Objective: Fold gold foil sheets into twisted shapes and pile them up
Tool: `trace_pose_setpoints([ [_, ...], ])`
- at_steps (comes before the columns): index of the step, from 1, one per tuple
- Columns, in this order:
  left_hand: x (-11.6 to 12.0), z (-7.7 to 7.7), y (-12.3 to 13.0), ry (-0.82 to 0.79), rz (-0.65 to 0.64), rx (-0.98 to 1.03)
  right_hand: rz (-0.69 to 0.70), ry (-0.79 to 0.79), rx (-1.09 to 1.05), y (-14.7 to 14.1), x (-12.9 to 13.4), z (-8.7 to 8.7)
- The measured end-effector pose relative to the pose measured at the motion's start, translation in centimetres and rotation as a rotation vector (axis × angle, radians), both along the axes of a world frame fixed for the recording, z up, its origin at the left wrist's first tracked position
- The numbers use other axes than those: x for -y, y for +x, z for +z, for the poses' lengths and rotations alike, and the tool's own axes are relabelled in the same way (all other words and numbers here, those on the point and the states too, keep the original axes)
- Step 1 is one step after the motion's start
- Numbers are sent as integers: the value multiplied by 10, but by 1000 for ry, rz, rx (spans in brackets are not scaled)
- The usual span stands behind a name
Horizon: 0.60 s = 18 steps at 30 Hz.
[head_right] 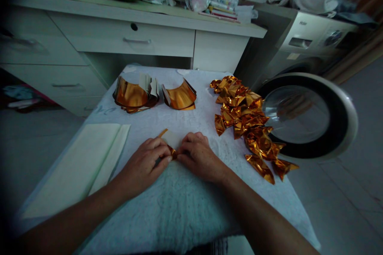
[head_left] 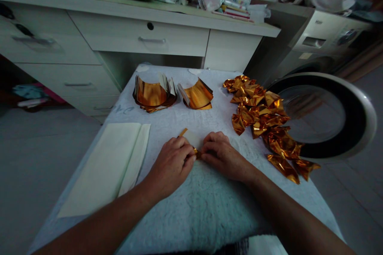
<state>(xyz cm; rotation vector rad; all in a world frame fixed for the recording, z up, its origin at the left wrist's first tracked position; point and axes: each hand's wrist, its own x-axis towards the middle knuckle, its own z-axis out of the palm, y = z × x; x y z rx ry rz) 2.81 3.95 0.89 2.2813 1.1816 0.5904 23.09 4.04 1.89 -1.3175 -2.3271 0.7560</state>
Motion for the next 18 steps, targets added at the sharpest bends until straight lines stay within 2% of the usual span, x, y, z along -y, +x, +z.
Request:
trace_pose_setpoints([
  [6, 2, -7, 0, 43, 59, 12, -71, 46, 44, -4, 2, -3],
  [18, 4, -2, 3, 103, 98, -125, -150, 27, 84, -9, 3, -2],
])
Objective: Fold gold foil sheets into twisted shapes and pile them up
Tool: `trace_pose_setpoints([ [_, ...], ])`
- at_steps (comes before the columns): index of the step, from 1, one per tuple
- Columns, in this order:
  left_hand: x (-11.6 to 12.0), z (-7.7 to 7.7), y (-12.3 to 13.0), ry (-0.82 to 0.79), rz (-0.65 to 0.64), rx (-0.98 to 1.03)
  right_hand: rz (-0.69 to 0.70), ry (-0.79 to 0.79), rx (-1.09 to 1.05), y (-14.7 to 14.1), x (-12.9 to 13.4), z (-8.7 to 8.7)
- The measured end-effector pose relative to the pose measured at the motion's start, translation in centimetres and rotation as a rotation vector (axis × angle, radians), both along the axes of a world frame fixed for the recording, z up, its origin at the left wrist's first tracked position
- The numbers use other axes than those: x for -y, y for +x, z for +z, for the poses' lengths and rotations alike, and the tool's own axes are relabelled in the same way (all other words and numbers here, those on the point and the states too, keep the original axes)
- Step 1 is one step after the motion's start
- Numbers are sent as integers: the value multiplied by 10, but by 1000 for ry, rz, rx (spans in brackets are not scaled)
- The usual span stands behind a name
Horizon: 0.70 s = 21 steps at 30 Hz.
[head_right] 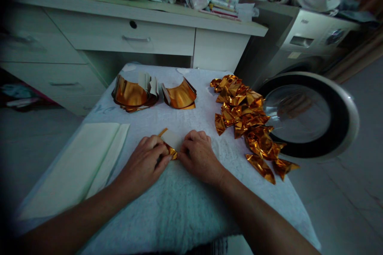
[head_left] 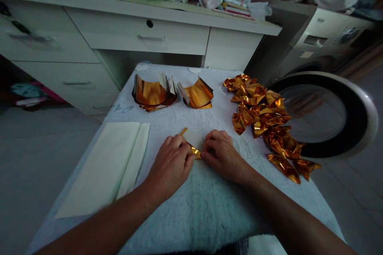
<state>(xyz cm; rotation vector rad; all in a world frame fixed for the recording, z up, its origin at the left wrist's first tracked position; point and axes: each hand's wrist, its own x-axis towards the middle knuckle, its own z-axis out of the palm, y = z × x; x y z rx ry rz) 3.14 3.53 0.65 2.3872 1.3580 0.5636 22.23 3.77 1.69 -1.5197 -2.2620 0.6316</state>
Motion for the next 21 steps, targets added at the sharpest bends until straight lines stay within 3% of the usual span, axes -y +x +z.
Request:
trace_pose_setpoints([
  [15, 0, -3, 2, 22, 19, -28, -52, -1, -29, -3, 1, -1],
  [21, -1, -7, -2, 12, 2, 85, -52, 7, -22, -4, 1, -3],
])
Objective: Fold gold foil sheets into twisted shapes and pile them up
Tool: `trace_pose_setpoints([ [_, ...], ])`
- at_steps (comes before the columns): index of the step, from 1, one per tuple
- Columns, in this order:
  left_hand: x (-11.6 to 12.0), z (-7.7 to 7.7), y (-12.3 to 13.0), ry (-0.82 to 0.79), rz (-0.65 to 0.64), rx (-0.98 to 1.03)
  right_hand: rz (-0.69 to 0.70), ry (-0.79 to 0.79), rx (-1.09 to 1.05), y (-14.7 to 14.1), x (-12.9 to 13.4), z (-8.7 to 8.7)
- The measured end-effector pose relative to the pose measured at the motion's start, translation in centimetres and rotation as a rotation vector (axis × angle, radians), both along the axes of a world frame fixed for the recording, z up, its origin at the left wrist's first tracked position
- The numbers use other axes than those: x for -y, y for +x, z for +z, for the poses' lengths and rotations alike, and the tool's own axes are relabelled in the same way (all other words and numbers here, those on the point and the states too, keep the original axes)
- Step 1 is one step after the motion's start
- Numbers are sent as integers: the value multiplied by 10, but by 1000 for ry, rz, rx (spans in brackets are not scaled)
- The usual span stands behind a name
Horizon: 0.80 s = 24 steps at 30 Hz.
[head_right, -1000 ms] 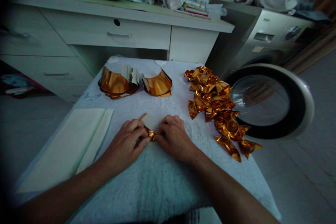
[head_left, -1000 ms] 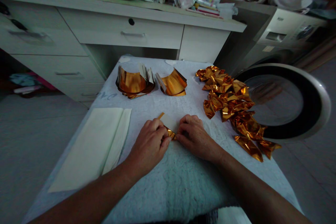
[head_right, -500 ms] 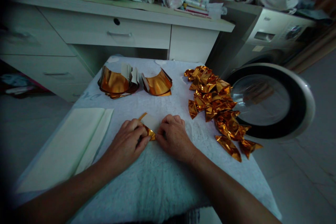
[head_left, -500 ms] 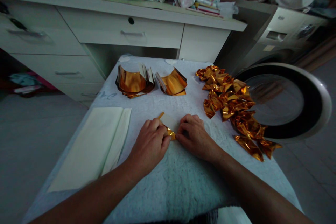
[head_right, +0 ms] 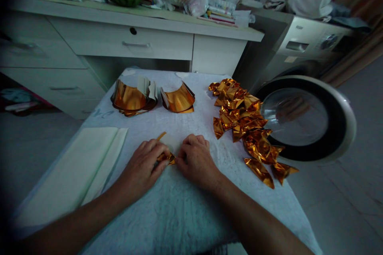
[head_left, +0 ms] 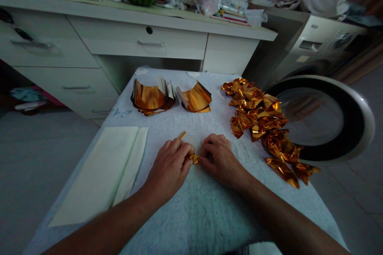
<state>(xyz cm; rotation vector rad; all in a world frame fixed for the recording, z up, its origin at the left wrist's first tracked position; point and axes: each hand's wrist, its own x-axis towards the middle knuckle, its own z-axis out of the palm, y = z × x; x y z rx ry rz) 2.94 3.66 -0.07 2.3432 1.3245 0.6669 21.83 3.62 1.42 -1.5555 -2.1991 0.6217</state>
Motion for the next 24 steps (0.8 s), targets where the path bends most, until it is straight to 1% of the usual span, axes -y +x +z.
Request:
trace_pose_setpoints([
  [3, -2, -1, -3, -38, -52, 47, 2, -5, 14, 0, 0, 0],
  [6, -3, -1, -5, -64, -77, 63, -7, 1, 38, 1, 1, -1],
  [14, -4, 5, -3, -103, -73, 41, -45, 87, 117, -4, 6, -3],
  [19, -5, 6, -5, -130, -93, 58, -86, 90, 168, -8, 6, -4],
  [24, -6, 4, -6, -134, -94, 68, -82, 85, 120, -8, 5, -2],
])
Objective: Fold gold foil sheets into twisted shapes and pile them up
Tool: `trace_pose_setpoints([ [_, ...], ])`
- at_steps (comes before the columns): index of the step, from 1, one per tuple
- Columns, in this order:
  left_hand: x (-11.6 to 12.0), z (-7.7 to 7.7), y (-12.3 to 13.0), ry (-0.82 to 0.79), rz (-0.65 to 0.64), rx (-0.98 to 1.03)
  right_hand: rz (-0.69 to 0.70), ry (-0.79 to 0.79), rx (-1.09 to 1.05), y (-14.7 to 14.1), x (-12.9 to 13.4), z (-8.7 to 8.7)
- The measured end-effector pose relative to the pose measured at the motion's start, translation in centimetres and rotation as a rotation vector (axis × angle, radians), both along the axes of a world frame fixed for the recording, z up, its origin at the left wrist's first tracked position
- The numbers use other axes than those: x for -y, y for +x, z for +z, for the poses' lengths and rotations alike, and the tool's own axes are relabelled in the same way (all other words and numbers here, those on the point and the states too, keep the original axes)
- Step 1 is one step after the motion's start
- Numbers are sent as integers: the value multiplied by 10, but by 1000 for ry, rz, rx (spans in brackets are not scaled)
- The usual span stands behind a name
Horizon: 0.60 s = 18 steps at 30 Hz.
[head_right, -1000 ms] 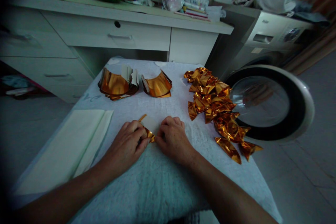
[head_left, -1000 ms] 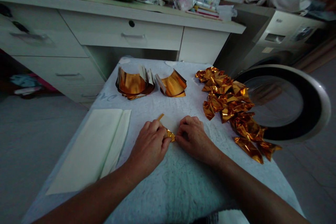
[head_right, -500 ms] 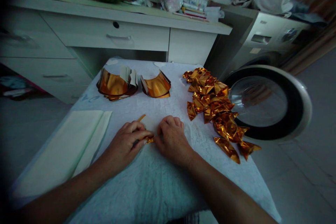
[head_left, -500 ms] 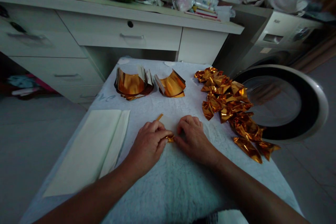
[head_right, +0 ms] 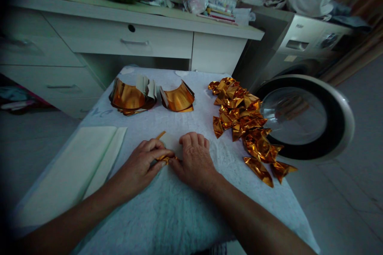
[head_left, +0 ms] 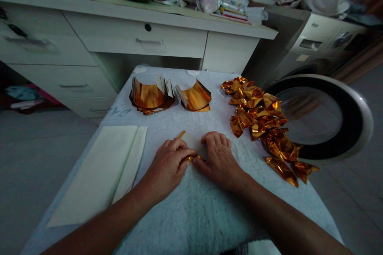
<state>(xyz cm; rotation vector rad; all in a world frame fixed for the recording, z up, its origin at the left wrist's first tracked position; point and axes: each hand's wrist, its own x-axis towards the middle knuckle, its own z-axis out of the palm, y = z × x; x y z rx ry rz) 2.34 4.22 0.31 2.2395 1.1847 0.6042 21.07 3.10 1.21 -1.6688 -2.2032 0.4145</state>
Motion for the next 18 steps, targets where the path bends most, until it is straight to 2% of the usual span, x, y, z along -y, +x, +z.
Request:
trace_pose_setpoints([
  [5, 0, -2, -1, 8, -5, 14, 40, -10, -54, 7, 1, 1],
  [18, 0, -3, -2, 11, -6, 2, 105, -38, -13, 21, 0, -1],
])
